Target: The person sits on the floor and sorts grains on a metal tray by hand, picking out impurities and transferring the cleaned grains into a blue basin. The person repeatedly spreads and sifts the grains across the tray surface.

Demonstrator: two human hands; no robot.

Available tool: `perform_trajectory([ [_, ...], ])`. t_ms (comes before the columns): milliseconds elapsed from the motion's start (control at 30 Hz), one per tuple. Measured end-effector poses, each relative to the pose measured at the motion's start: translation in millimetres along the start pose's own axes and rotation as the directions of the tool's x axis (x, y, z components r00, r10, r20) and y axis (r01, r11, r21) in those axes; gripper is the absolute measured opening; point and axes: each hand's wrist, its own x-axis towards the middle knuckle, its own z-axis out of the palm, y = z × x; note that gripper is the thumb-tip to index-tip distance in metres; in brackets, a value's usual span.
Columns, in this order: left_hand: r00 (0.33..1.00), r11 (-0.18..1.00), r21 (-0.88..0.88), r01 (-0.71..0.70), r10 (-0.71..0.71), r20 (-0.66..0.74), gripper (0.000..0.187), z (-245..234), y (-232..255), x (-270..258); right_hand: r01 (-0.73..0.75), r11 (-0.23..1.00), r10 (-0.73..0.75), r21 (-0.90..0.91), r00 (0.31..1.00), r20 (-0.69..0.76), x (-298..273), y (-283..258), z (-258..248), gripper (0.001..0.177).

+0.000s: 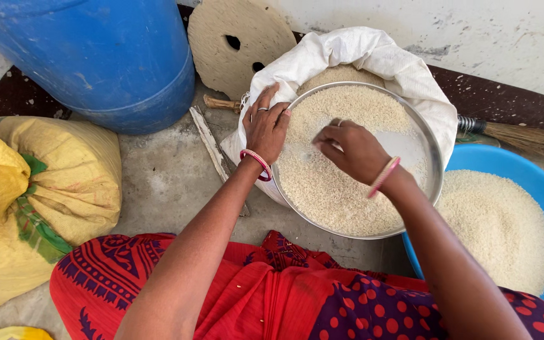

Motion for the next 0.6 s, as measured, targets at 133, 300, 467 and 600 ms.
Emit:
perform_trajectory([
  [133, 1.000, 1.000, -0.016, -0.009, 0.008, -0.009, 0.030, -0.5, -0.2, -0.4, 0.285, 0.947, -0.314, -0.151, 0.921, -0.230, 1.2, -13.8, 34.4, 0.025],
  [300, 0.999, 0.998, -0.048, 0.032, -0.031, 0.020, 0.038, 0.7, -1.7, 0.4, -0.055, 0.986, 0.080, -0.156, 0.984, 0.158, -5.3, -19.7, 36.5, 0.019],
  [467, 1.000, 0.992, -0.124, 0.003, -0.003, -0.008, 0.063, -4.9, 2.1, -0.5, 0.285, 0.909, -0.337, -0.305, 0.932, -0.133, 26.4, -5.2, 35.4, 0.021],
  [600, 1.000, 0.993, -0.118, -0.005, 0.004, -0.006, 0.068, -5.9, 2.7, -0.5, 0.286, 0.900, -0.328, -0.329, 0.941, -0.080, 34.0, 17.1, 43.2, 0.019],
])
